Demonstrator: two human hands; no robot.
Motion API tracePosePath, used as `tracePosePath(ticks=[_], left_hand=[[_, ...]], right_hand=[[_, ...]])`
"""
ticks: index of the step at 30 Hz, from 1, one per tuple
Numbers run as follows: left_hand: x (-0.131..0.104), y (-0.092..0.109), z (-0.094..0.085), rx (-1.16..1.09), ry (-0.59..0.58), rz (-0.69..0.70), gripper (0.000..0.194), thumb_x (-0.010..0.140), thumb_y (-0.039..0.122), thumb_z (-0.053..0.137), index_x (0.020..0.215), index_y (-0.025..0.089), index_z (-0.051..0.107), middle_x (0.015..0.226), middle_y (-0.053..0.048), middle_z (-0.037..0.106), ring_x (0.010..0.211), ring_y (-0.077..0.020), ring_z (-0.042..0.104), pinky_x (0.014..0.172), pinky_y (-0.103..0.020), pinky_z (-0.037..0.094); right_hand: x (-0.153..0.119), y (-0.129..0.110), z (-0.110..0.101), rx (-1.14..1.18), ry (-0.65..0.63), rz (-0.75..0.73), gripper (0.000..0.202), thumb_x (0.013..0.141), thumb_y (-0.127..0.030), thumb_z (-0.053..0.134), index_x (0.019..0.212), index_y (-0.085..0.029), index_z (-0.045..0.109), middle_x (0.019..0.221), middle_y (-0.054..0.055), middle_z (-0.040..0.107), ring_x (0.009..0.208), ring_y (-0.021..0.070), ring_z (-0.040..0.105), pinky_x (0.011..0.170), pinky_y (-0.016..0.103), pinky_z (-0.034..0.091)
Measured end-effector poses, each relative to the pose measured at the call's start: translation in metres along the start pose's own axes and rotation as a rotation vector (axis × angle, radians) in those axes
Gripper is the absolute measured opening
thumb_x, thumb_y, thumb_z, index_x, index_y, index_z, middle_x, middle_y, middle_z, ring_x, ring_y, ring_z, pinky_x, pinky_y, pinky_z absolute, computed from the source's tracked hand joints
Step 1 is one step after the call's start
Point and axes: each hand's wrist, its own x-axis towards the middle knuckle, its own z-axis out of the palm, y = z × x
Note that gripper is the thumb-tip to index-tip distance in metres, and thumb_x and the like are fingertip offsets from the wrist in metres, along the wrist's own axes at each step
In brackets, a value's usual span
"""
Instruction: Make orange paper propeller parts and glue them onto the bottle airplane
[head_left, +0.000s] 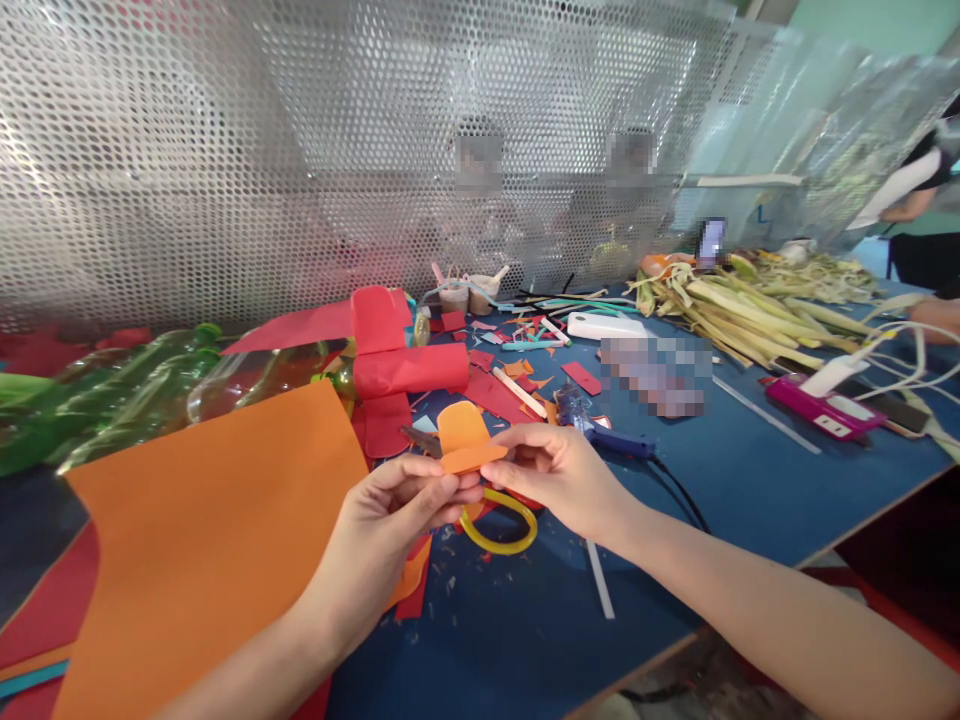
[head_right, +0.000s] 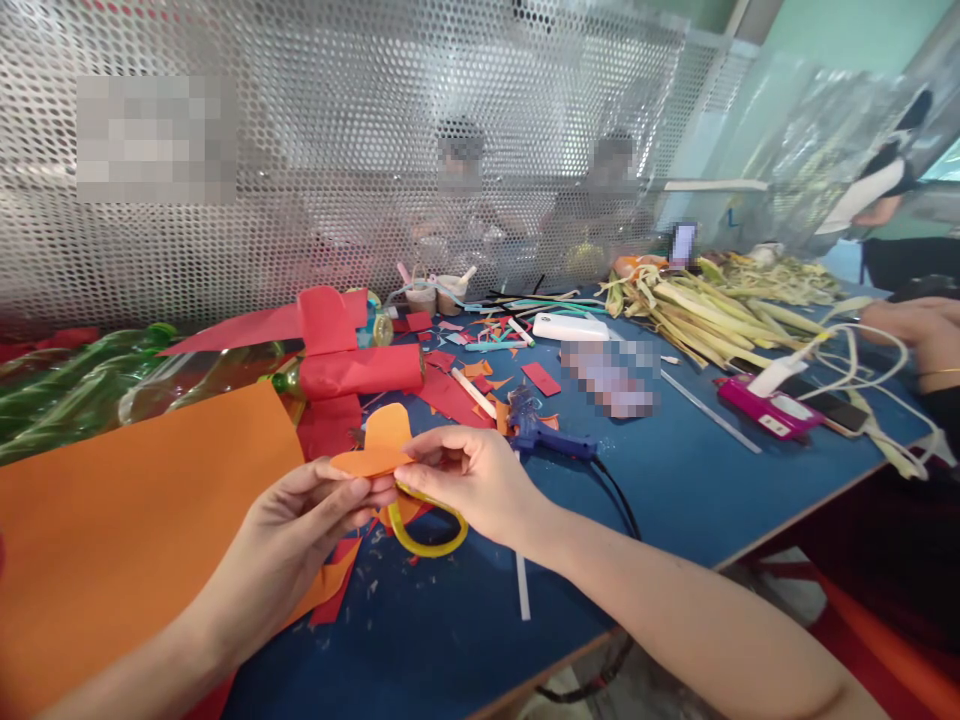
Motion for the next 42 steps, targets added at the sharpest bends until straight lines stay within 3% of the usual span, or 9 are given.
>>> tracePosePath(ticks=[7,11,21,28,31,38,42], left_hand=[[0.0,-0.002,-0.004,0.069,-0.045,0.046,0.013,0.071,0.026,0.08,0.075,0.019,0.07,0.079,-0.003,0.078,0.076,-0.0141,0.074,0.067,-0.012,0.056],[-0.002,-0.001,-0.005,0.158,-0.054,0.1,0.019,0.069,0.027,0.081,0.084,0.02,0.071,0.079,-0.002,0.078,0.076,-0.0163,0.074,0.071,-0.017,0.057],[-0.005,0.0,-0.001,0.29,0.017,0.178,0.015,0.068,0.032,0.08,0.073,0.019,0.073,0.071,-0.003,0.077,0.069,-0.0185,0.073,0.063,-0.021,0.059],[-0.005,0.001,-0.003,0.34,0.063,0.161,0.012,0.066,0.029,0.08,0.069,0.019,0.073,0.065,-0.003,0.075,0.062,-0.0183,0.071,0.062,-0.024,0.059],[-0.005,0.002,-0.004,0.37,0.047,0.215,0.008,0.066,0.021,0.079,0.072,0.022,0.075,0.072,-0.002,0.075,0.065,-0.0172,0.07,0.065,-0.023,0.059],[-0.004,0.001,-0.007,0.478,0.049,0.32,0.021,0.066,0.011,0.071,0.076,0.028,0.076,0.082,0.0,0.074,0.079,-0.0184,0.069,0.075,-0.025,0.057],[-0.003,0.001,-0.012,0.675,0.08,0.562,0.02,0.07,0.015,0.067,0.079,0.029,0.077,0.082,-0.002,0.066,0.076,-0.0173,0.065,0.069,-0.024,0.055]], right_hand=[[-0.001,-0.004,0.0,-0.044,-0.018,-0.044,0.013,0.07,-0.025,0.075,0.081,-0.018,0.072,0.074,0.0,0.07,0.069,0.0122,0.065,0.067,0.023,0.054],[-0.001,-0.005,0.0,-0.048,-0.071,-0.055,0.012,0.072,-0.026,0.073,0.081,-0.018,0.073,0.079,0.001,0.071,0.071,0.013,0.066,0.068,0.023,0.054],[-0.001,0.0,0.0,-0.069,-0.091,-0.068,0.014,0.071,-0.026,0.074,0.081,-0.018,0.069,0.076,0.0,0.068,0.07,0.0129,0.064,0.066,0.024,0.054],[-0.002,-0.002,0.003,-0.033,-0.096,-0.025,0.015,0.069,-0.024,0.075,0.08,-0.018,0.067,0.075,0.0,0.065,0.071,0.0134,0.064,0.068,0.026,0.054],[-0.001,-0.003,0.002,-0.054,-0.098,-0.042,0.012,0.07,-0.024,0.073,0.08,-0.018,0.069,0.076,0.0,0.067,0.069,0.0129,0.064,0.067,0.025,0.054],[0.0,-0.002,0.0,-0.076,-0.084,-0.049,0.012,0.069,-0.022,0.073,0.081,-0.018,0.07,0.077,0.001,0.068,0.069,0.0128,0.064,0.067,0.024,0.053],[0.0,0.0,0.0,-0.064,-0.07,-0.055,0.013,0.07,-0.024,0.073,0.081,-0.018,0.069,0.079,0.001,0.068,0.072,0.0139,0.064,0.069,0.025,0.053]])
